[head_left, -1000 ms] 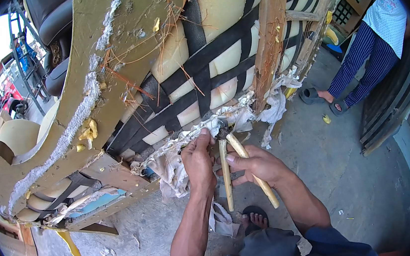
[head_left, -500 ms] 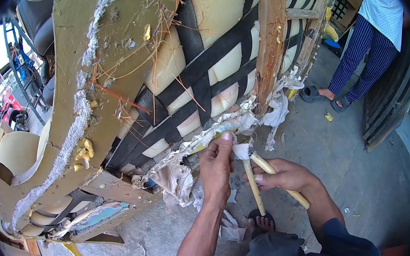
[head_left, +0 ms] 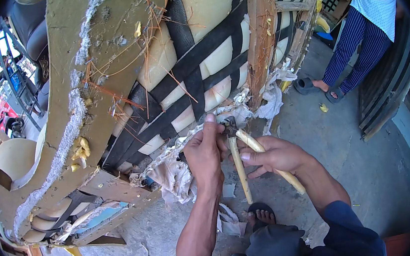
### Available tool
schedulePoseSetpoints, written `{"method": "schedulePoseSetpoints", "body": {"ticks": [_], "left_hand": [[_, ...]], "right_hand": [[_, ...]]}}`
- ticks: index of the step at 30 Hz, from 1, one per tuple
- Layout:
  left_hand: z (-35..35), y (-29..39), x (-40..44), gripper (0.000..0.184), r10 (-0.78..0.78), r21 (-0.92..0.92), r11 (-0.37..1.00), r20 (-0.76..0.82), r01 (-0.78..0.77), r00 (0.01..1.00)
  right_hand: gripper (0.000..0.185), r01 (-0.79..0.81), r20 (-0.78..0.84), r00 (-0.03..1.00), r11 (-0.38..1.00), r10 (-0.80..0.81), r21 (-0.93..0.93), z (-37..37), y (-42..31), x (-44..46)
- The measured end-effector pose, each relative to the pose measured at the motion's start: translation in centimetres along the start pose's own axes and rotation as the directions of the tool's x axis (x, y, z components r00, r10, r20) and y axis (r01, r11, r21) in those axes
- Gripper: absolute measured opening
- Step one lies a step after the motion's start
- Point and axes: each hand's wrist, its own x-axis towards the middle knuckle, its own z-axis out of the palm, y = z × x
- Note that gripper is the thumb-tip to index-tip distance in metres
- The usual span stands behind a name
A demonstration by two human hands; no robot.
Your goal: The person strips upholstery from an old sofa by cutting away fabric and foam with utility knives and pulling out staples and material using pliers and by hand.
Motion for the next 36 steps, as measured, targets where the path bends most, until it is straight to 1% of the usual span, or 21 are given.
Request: {"method": "schedulePoseSetpoints", "body": {"ticks": [4, 5, 8, 9, 12, 13, 14, 16, 17, 20, 22, 24, 25, 26, 27, 28, 29, 31, 34, 35, 36], "left_hand": [[0.1, -2.0, 1.8, 0.030, 0.098, -0.032, 0.994, -0.069, -0.100, 0.993], [-0.1, -2.0, 1.7, 0.030, 0.114, -0.011, 0.993, -0.064, -0.115, 0.991], [-0.5, -1.5, 1.6, 0.030, 0.118, 0.002, 0.993, -0.038, -0.118, 0.992], [-0.8, -1.4, 1.8, 0.031, 0.121, 0.029, 0.992, -0.008, -0.121, 0.993], [-2.3, -2.2, 2.3, 0.046, 0.200, 0.230, 0.953, 0.009, -0.197, 0.980], [-2.7, -2.3, 2.0, 0.049, 0.186, 0.296, 0.939, 0.000, -0.178, 0.983], [-3.2, -1.7, 1.9, 0.052, 0.205, 0.363, 0.913, -0.009, -0.188, 0.979], [-3.4, -1.0, 2.1, 0.059, 0.226, 0.447, 0.872, -0.006, -0.199, 0.974], [-3.6, -1.0, 1.9, 0.060, 0.219, 0.476, 0.861, -0.024, -0.181, 0.975], [-2.4, -1.2, 2.2, 0.060, 0.190, 0.455, 0.879, -0.062, -0.142, 0.980], [-2.5, -1.2, 1.9, 0.060, 0.193, 0.446, 0.883, -0.067, -0.144, 0.979], [-2.3, -2.2, 2.2, 0.059, 0.257, 0.454, 0.871, -0.090, -0.190, 0.962], [-2.5, -3.6, 2.6, 0.051, 0.339, 0.445, 0.852, -0.064, -0.277, 0.939], [-1.8, -4.8, 2.4, 0.051, 0.309, 0.445, 0.861, -0.073, -0.247, 0.948], [-0.9, -5.9, 1.2, 0.046, 0.283, 0.414, 0.880, -0.060, -0.234, 0.957], [0.5, -6.4, 1.4, 0.042, 0.313, 0.363, 0.888, -0.030, -0.282, 0.949], [1.7, -6.9, 1.4, 0.039, 0.364, 0.431, 0.837, 0.022, -0.337, 0.931], [2.4, -6.9, 2.4, 0.038, 0.378, 0.508, 0.794, 0.017, -0.333, 0.926], [1.0, -8.4, 4.2, 0.035, 0.429, 0.536, 0.764, -0.006, -0.359, 0.903], [0.1, -8.4, 3.9, 0.032, 0.397, 0.539, 0.752, 0.089, -0.380, 0.913], [-0.8, -8.6, 3.5, 0.030, 0.350, 0.545, 0.740, 0.189, -0.394, 0.918]], "right_hand": [[0.050, -0.049, -0.006, 0.999, 0.994, 0.049, -0.100, -1.5, -0.9, 1.1], [0.041, -0.045, -0.040, 0.998, 0.984, 0.038, -0.173, -1.2, -1.0, 1.5], [0.031, -0.111, -0.065, 0.992, 0.989, 0.104, -0.102, 0.1, -0.8, 1.6], [0.026, -0.019, -0.089, 0.996, 1.000, 0.020, 0.009, 0.8, 0.0, 1.7], [0.029, 0.048, -0.014, 0.999, 0.999, -0.048, -0.022, -1.6, 4.8, 2.7], [0.030, 0.152, -0.326, 0.904, 0.921, -0.276, -0.359, 1.8, 7.3, 2.3], [0.030, 0.152, -0.317, 0.911, 0.928, -0.265, -0.340, 3.4, 9.1, 1.3], [0.028, 0.201, -0.312, 0.922, 0.972, -0.228, -0.117, 3.3, 8.9, 2.9], [0.027, 0.080, -0.322, 0.931, 0.955, -0.175, -0.287, 2.7, 7.0, 2.6], [0.028, -0.056, -0.487, 0.860, 0.922, -0.151, -0.384, 3.3, 10.3, 0.8], [0.035, -0.323, -0.267, 0.939, 0.819, 0.216, -0.474, 2.8, 23.8, 0.1], [0.042, -0.211, -0.359, 0.931, 0.693, -0.073, -0.689, 2.9, 37.4, -1.2], [0.046, -0.203, -0.315, 0.948, 0.840, 0.040, -0.503, 2.2, 32.3, -2.0], [0.049, -0.227, -0.266, 0.952, 0.936, 0.154, -0.268, 1.7, 26.5, -2.7], [0.053, -0.279, -0.214, 0.940, 0.960, 0.265, -0.038, 1.2, 20.6, -3.4], [0.045, -0.126, -0.290, 0.954, 0.979, 0.076, -0.159, 0.3, 19.7, -3.0], [0.037, 0.039, -0.341, 0.928, 0.951, -0.148, -0.308, -1.0, 18.3, -1.8], [0.036, 0.141, -0.382, 0.870, 0.898, -0.313, -0.416, -2.2, 14.5, -0.6], [0.035, 0.176, -0.316, 0.910, 0.940, -0.269, -0.292, -2.4, 9.4, -1.3], [0.040, 0.244, -0.207, 0.932, 0.937, -0.298, -0.249, -2.4, 8.2, -1.7], [0.040, 0.246, -0.202, 0.933, 0.939, -0.296, -0.241, -2.3, 7.3, -1.7]]}}
